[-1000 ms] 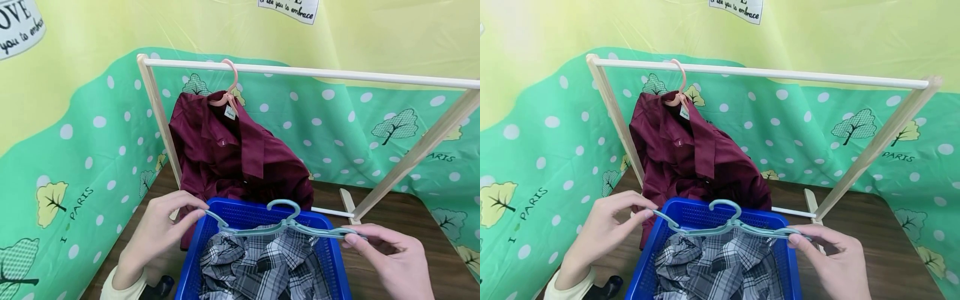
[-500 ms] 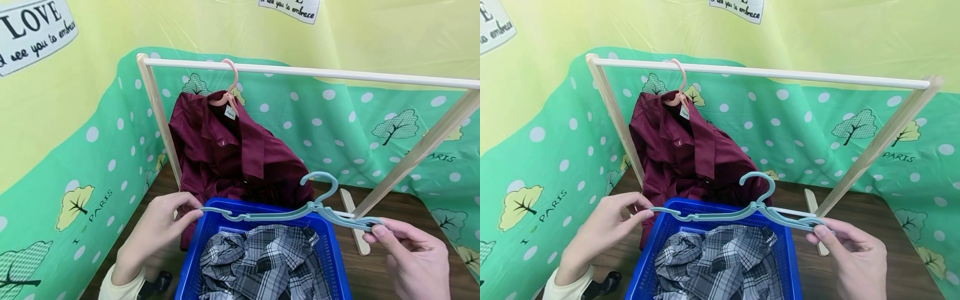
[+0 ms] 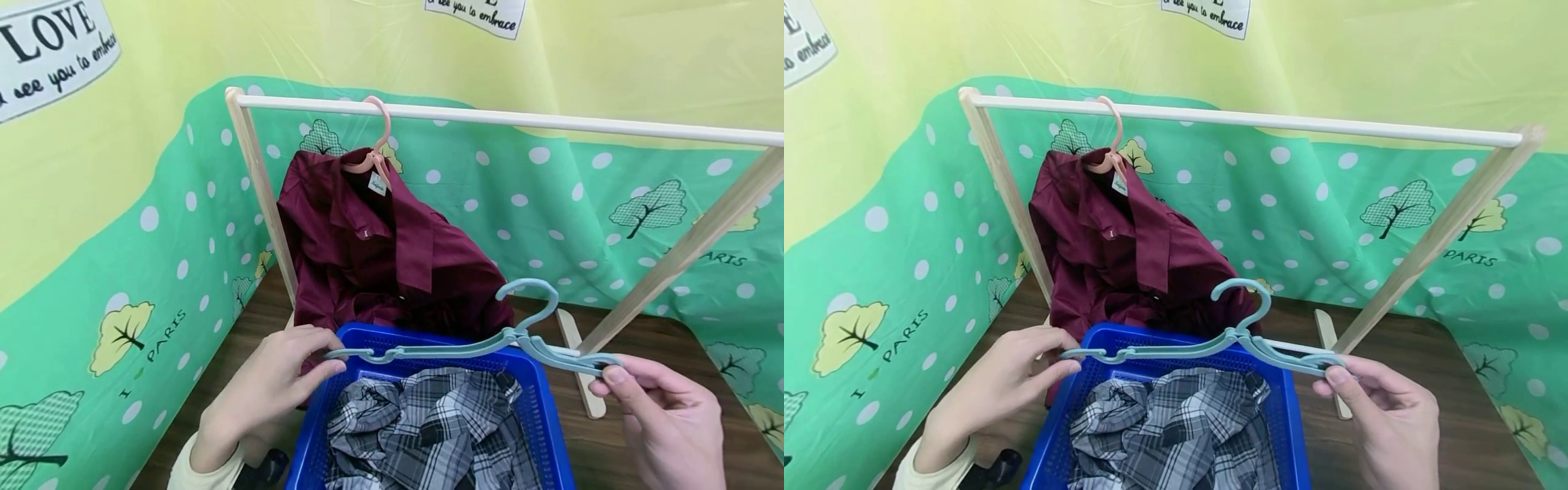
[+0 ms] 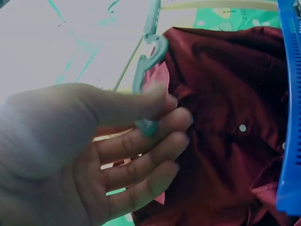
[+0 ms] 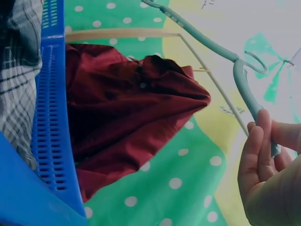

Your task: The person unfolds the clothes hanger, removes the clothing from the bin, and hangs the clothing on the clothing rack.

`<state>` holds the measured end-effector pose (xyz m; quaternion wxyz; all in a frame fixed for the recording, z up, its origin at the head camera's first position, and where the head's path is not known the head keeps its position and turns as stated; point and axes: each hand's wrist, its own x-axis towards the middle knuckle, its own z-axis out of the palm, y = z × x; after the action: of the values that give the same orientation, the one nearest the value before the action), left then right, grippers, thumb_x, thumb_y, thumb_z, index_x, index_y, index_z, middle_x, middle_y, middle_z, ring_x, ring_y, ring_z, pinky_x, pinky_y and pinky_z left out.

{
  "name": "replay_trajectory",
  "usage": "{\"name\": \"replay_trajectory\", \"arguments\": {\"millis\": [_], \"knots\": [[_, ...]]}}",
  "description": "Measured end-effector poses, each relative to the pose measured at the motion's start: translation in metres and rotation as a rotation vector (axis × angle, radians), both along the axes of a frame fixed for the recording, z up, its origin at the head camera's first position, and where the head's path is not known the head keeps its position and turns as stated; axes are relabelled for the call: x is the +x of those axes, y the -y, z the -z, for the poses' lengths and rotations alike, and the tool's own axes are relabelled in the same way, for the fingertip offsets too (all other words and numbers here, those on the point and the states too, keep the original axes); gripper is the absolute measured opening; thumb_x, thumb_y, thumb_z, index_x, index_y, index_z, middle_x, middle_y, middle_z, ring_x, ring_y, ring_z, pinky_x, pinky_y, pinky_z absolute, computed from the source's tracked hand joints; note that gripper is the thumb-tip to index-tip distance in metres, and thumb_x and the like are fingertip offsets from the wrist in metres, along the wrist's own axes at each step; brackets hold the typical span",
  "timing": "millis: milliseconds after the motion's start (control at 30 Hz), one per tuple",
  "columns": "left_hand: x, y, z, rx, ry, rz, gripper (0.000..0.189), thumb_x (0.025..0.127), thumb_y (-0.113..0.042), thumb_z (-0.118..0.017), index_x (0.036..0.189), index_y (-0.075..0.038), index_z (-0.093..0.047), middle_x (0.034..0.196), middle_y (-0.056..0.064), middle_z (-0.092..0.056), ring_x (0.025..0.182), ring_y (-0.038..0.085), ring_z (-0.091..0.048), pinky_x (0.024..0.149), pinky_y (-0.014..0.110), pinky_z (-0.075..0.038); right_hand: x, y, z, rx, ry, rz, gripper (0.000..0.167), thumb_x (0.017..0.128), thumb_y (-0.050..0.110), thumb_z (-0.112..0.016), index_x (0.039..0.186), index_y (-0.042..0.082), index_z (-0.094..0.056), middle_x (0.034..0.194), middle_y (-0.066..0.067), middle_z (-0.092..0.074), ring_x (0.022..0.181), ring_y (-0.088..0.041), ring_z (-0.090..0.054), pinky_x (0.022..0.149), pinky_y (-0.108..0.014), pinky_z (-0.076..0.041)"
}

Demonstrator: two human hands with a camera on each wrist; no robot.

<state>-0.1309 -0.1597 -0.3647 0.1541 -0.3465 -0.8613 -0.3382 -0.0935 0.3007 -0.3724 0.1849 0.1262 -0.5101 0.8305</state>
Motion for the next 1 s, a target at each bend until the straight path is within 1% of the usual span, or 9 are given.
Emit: {"name": "replay_trajectory", "arguments": {"millis": [133, 233, 333, 367, 533, 600, 800, 900, 1000], "knots": [[0.003, -0.005, 0.001, 0.035, 0.038, 0.081, 0.018, 0.100, -0.013, -0.085, 0.114, -0.022, -0.079, 0.103, -0.015, -0.074, 0.084, -0.001, -0.060, 0.076, 0.025, -0.056, -0.002, 0.003, 0.003, 0.016, -0.032, -0.017, 0.036, 0.100, -0.034, -0.044, 0.120, -0.023, -0.072, 0.093, -0.023, -0.081, 0.071, -0.022, -0.077, 0.065, -0.025, -0.061], [0.003, -0.013, 0.002, 0.045, 0.030, 0.134, 0.017, 0.102, -0.012, -0.082, 0.117, -0.020, -0.079, 0.106, -0.012, -0.076, 0.088, -0.001, -0.064, 0.080, 0.023, -0.057, -0.003, 0.004, 0.005, 0.026, -0.050, -0.050, 0.040, 0.099, -0.035, -0.042, 0.119, -0.021, -0.074, 0.094, -0.021, -0.081, 0.069, -0.019, -0.075, 0.065, -0.026, -0.062], [0.003, -0.018, 0.004, 0.048, 0.023, 0.167, 0.014, 0.106, -0.009, -0.075, 0.115, -0.019, -0.078, 0.100, -0.013, -0.074, 0.086, -0.002, -0.064, 0.080, 0.019, -0.055, -0.003, 0.006, 0.008, 0.069, -0.035, -0.060, 0.041, 0.099, -0.036, -0.042, 0.118, -0.019, -0.075, 0.092, -0.019, -0.081, 0.070, -0.019, -0.076, 0.064, -0.025, -0.061], [0.003, -0.019, 0.004, 0.051, 0.021, 0.173, 0.014, 0.107, -0.007, -0.073, 0.114, -0.019, -0.077, 0.098, -0.013, -0.072, 0.085, -0.002, -0.062, 0.079, 0.017, -0.054, -0.002, 0.007, 0.008, 0.099, 0.000, -0.035, 0.039, 0.099, -0.035, -0.045, 0.118, -0.019, -0.075, 0.091, -0.019, -0.081, 0.070, -0.019, -0.076, 0.063, -0.025, -0.060], [0.002, -0.021, 0.005, 0.065, -0.027, 0.171, 0.019, 0.107, 0.000, -0.070, 0.108, -0.019, -0.071, 0.086, -0.013, -0.060, 0.077, -0.002, -0.055, 0.074, 0.013, -0.047, 0.000, 0.009, 0.001, 0.325, 0.233, 0.093, 0.028, 0.102, -0.023, -0.061, 0.116, -0.008, -0.079, 0.093, -0.009, -0.081, 0.076, -0.016, -0.074, 0.062, -0.026, -0.055], [0.001, -0.022, 0.005, 0.071, -0.046, 0.173, 0.020, 0.105, 0.002, -0.071, 0.108, -0.018, -0.070, 0.086, -0.012, -0.058, 0.077, -0.001, -0.054, 0.073, 0.013, -0.046, 0.001, 0.010, -0.001, 0.446, 0.290, 0.117, 0.025, 0.102, -0.017, -0.066, 0.117, -0.003, -0.080, 0.095, -0.004, -0.081, 0.076, -0.013, -0.070, 0.062, -0.026, -0.052], [0.001, -0.028, 0.007, 0.068, -0.041, 0.192, 0.019, 0.105, 0.003, -0.071, 0.108, -0.016, -0.072, 0.086, -0.010, -0.059, 0.080, 0.000, -0.055, 0.076, 0.016, -0.049, 0.005, 0.015, -0.008, 0.856, 0.274, 0.178, 0.024, 0.102, -0.006, -0.075, 0.125, 0.000, -0.080, 0.109, 0.003, -0.084, 0.085, -0.009, -0.073, 0.073, -0.019, -0.057], [0.001, -0.029, 0.007, 0.059, -0.038, 0.189, 0.019, 0.105, 0.002, -0.071, 0.108, -0.016, -0.071, 0.086, -0.010, -0.058, 0.081, 0.000, -0.055, 0.077, 0.016, -0.049, 0.006, 0.020, -0.009, 0.958, 0.244, 0.208, 0.023, 0.102, -0.004, -0.077, 0.124, 0.001, -0.081, 0.112, 0.005, -0.083, 0.093, -0.007, -0.074, 0.077, -0.018, -0.058], [0.002, -0.029, 0.008, 0.050, -0.038, 0.184, 0.019, 0.105, 0.002, -0.071, 0.107, -0.017, -0.071, 0.085, -0.011, -0.057, 0.081, -0.001, -0.054, 0.077, 0.016, -0.049, 0.005, 0.023, -0.009, 1.000, 0.178, 0.212, 0.021, 0.100, -0.007, -0.077, 0.118, 0.002, -0.083, 0.111, 0.003, -0.083, 0.100, -0.006, -0.073, 0.079, -0.017, -0.057]]}}
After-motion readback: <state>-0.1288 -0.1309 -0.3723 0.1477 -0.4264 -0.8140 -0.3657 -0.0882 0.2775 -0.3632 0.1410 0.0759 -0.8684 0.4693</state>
